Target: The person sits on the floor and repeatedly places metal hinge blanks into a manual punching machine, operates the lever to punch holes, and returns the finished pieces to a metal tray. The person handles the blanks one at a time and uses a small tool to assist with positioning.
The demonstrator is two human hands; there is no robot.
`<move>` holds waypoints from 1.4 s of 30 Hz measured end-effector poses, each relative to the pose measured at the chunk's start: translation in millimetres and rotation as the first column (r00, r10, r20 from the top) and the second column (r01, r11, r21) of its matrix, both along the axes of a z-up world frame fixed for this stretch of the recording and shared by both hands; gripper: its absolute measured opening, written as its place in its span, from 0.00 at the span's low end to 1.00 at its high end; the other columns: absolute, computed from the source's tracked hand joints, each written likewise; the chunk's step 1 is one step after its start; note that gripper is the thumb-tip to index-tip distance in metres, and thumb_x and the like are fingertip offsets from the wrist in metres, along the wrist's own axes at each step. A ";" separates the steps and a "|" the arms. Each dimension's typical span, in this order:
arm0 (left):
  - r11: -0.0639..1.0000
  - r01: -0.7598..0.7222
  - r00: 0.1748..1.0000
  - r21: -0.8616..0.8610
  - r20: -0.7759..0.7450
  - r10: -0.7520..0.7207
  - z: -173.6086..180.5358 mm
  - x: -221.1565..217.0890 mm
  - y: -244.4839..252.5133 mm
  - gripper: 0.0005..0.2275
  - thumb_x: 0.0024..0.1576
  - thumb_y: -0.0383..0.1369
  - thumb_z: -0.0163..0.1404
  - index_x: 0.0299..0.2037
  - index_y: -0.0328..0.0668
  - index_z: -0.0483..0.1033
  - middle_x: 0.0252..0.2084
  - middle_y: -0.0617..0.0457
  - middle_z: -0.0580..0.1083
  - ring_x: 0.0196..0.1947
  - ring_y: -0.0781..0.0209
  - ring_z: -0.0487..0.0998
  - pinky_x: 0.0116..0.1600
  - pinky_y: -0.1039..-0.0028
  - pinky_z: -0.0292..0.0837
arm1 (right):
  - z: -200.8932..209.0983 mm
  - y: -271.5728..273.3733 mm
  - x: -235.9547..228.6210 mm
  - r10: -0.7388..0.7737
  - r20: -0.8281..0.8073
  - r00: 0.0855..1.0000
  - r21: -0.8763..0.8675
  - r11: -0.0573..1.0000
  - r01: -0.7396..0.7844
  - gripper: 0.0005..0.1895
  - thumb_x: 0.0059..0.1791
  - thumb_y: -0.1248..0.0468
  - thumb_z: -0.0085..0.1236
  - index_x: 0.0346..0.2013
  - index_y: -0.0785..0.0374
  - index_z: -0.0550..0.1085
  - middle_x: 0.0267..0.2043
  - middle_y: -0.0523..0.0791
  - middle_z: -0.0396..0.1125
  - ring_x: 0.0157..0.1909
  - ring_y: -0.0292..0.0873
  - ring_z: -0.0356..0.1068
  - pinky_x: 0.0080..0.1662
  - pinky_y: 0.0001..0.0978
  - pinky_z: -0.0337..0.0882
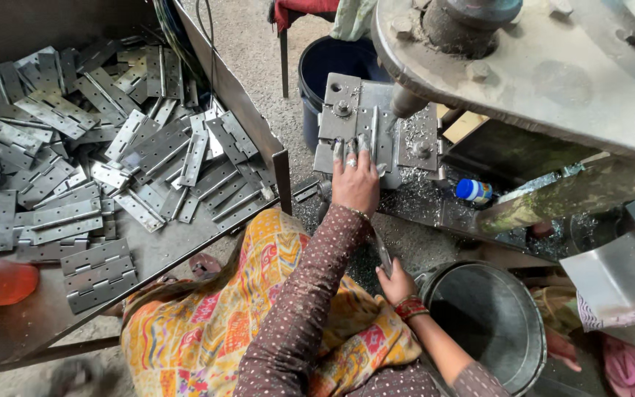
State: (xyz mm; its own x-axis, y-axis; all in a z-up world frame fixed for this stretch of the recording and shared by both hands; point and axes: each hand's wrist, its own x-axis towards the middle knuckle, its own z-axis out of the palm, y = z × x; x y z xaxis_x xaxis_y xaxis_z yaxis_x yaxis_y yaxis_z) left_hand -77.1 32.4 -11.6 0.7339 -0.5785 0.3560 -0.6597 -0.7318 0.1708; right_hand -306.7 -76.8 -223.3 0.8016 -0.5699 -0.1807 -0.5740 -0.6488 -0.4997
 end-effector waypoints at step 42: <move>0.878 0.054 0.998 -0.476 0.050 -0.034 -10.0 -12.6 124.2 0.16 0.59 0.32 0.50 0.58 0.43 0.73 0.60 0.49 0.71 0.59 0.49 0.72 0.69 0.56 0.60 | 74.0 -20.8 -8.8 0.158 -0.077 0.984 0.143 0.979 -0.146 0.21 0.46 0.46 0.58 0.38 0.61 0.80 0.27 0.52 0.74 0.29 0.51 0.74 0.36 0.46 0.71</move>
State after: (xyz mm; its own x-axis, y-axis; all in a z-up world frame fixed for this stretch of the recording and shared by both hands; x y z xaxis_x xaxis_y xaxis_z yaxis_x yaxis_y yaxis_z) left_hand -89.7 156.6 -21.5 0.6917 -0.3625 0.6247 -0.7026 -0.5380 0.4658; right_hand -315.5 -97.5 -149.3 0.8545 -0.4079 -0.3216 -0.5194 -0.6613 -0.5413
